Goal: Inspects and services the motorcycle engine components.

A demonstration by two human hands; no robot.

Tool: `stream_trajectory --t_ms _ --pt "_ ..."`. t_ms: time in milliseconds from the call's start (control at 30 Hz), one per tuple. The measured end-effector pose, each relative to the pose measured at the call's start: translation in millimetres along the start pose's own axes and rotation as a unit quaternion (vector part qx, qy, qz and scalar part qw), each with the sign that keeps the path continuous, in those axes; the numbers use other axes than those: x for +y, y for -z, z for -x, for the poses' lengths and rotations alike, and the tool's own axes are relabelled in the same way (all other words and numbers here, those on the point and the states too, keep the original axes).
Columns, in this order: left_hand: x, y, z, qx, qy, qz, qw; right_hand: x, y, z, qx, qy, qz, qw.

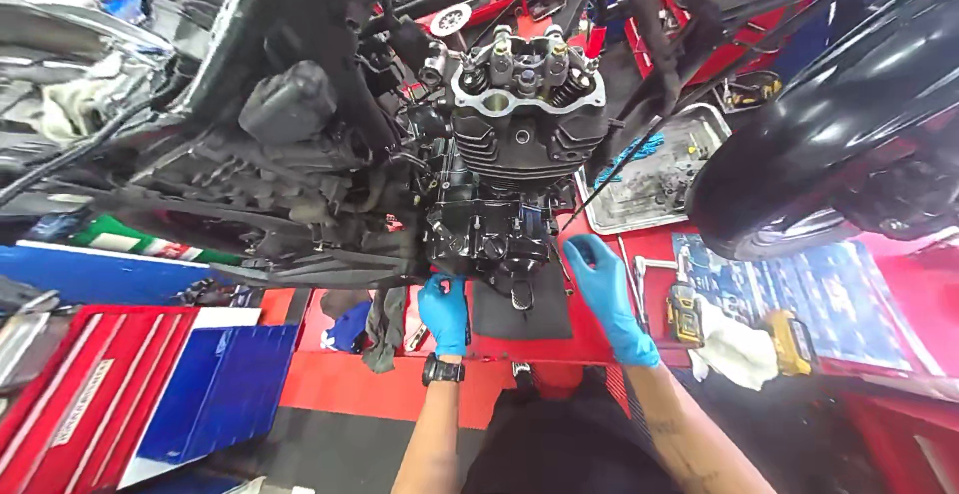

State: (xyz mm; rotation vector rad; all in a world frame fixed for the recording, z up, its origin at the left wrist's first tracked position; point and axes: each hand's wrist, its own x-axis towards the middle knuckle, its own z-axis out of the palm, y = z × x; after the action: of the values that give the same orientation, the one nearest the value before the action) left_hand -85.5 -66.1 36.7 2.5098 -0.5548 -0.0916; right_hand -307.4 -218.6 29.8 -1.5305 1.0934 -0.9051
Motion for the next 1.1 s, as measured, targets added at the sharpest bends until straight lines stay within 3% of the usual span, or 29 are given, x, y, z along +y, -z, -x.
stream_trajectory --t_ms 67,200,333,433,467,500,533,600,633,700,833,933,1100 --pt "-8 6 12 -0.001 -0.003 0.032 0.999 -34 -11 -12 -0.006 0.036 0.002 0.999" --pt "-22 27 33 -0.006 0.017 0.237 0.971 -60 -9 -30 -0.066 -0.039 0.063 0.995" --pt "-10 47 59 -0.158 0.157 0.479 0.849 -57 11 -12 -0.168 -0.081 -0.014 0.982" --pt "-5 39 64 -0.252 0.246 0.598 0.72 -21 18 17 -0.194 -0.121 -0.213 0.95" --pt "-3 36 63 -0.256 0.261 0.614 0.699 0 14 23 -0.195 -0.16 -0.268 0.93" --pt "-1 33 62 -0.252 0.264 0.613 0.701 23 7 27 -0.197 -0.21 -0.31 0.906" --pt "2 32 60 -0.24 0.254 0.591 0.727 45 -5 30 -0.201 -0.26 -0.342 0.88" --pt "5 27 53 -0.212 0.173 0.485 0.831 75 -41 29 -0.209 -0.324 -0.384 0.839" --pt "7 23 47 -0.191 0.136 0.422 0.876 78 -61 26 -0.2 -0.331 -0.4 0.831" --pt "15 15 34 -0.183 0.119 0.358 0.908 73 -97 19 -0.176 -0.288 -0.427 0.839" --pt "42 -7 22 -0.183 0.265 0.444 0.836 48 -118 18 -0.098 -0.18 -0.397 0.895" --pt "45 -27 17 -0.137 0.321 0.517 0.782 50 -115 14 -0.113 -0.16 -0.435 0.879" --pt "40 -30 17 -0.148 0.314 0.509 0.788 60 -114 14 -0.146 -0.2 -0.462 0.852"
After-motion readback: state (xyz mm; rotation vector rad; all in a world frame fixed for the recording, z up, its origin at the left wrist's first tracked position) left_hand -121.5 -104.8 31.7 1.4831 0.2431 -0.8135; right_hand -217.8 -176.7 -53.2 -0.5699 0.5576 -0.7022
